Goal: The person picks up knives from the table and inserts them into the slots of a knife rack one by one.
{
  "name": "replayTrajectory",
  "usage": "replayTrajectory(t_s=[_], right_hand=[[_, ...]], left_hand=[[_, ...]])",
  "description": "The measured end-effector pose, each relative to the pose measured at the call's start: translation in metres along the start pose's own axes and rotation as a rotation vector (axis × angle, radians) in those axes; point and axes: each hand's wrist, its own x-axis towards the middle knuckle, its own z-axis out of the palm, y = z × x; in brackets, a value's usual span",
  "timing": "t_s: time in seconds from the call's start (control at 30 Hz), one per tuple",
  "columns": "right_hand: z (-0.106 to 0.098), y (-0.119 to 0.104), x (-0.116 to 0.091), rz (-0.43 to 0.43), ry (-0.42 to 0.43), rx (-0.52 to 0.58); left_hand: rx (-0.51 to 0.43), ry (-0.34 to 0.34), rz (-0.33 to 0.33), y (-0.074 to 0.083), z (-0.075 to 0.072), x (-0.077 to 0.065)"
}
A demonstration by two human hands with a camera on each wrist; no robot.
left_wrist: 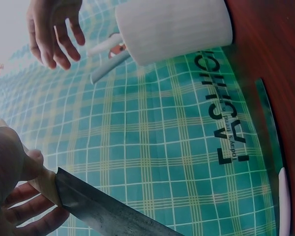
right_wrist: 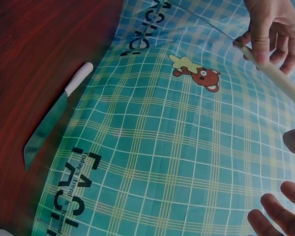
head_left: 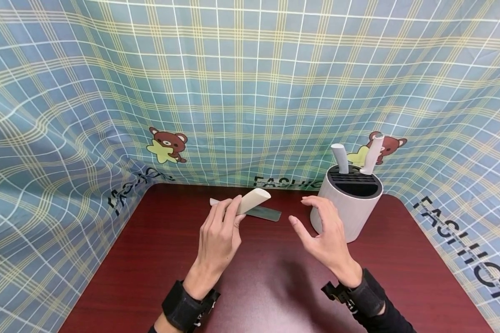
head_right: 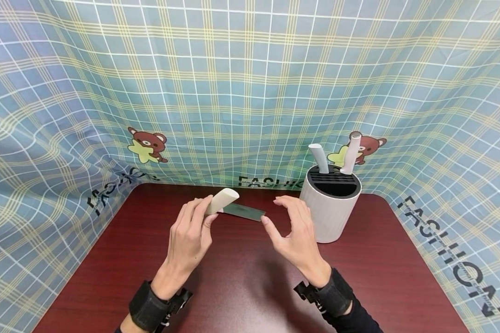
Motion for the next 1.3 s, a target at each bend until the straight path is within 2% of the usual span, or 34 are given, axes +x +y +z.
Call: replayTrajectory(t_s=[0.47, 0.77, 1.07, 1.3], right_hand=[[0.003, -0.006, 0.003, -0.006, -0.011, 0.014], [0.004, -0.011, 0.006, -0.021, -0.028, 0.064], [0.005, -0.018, 0.008, -0.096, -0.020, 0.130], [0.005, -0.023, 0.009, -0.116, -0.034, 0.161]], left_hand=[[-0.023, 0.059, 0.040, 0.014, -0.003, 0.003], [-0.049, 0.135, 0.108, 0.026, -0.006, 0.009], [-0.084, 0.127, 0.153, 0.036, -0.005, 0.010], [-0.096, 0.141, 0.192, 0.044, -0.004, 0.009]])
